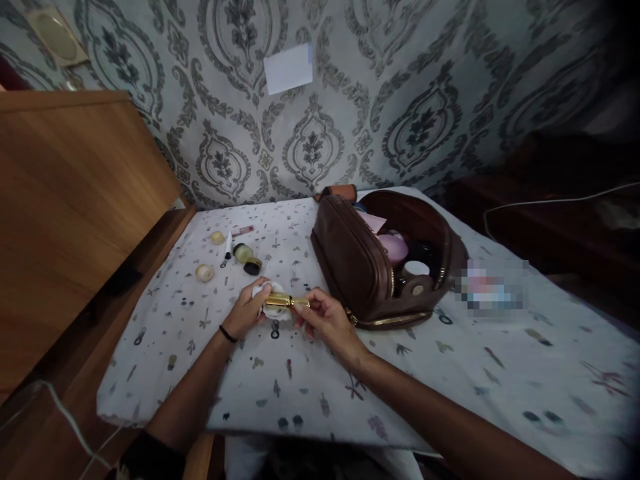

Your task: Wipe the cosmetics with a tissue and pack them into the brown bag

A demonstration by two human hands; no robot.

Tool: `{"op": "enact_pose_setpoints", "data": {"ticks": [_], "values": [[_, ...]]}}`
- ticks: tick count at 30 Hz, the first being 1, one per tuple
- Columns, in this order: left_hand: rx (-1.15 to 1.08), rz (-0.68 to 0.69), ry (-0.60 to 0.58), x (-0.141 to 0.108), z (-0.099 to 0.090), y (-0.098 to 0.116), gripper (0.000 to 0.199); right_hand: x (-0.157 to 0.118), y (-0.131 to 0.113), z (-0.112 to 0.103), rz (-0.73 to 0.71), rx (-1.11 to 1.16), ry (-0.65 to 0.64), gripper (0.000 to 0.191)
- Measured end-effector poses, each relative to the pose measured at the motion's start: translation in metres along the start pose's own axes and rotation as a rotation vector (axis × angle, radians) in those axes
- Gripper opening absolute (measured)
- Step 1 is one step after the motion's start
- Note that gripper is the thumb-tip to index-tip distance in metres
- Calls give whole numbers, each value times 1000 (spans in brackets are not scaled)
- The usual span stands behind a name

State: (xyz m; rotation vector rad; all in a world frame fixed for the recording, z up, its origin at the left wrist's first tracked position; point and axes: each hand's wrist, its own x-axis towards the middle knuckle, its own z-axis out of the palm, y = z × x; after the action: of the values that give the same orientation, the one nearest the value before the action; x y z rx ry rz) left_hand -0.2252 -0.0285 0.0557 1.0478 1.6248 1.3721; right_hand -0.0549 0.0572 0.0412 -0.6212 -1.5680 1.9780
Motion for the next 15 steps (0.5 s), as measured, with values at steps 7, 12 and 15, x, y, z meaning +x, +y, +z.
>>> {"op": "enact_pose_setpoints", "data": {"ticks": [7,12,15], "values": [[17,29,97,-1,4,-3,47,-5,-4,-1,-22,-122,-17,45],[-15,8,119,-2,4,-6,54,-7,-3,0,-60,-274,-15,46],[-23,16,75,-5,1,-4,66,-5,-1,1,-51,-255,-7,50]]}}
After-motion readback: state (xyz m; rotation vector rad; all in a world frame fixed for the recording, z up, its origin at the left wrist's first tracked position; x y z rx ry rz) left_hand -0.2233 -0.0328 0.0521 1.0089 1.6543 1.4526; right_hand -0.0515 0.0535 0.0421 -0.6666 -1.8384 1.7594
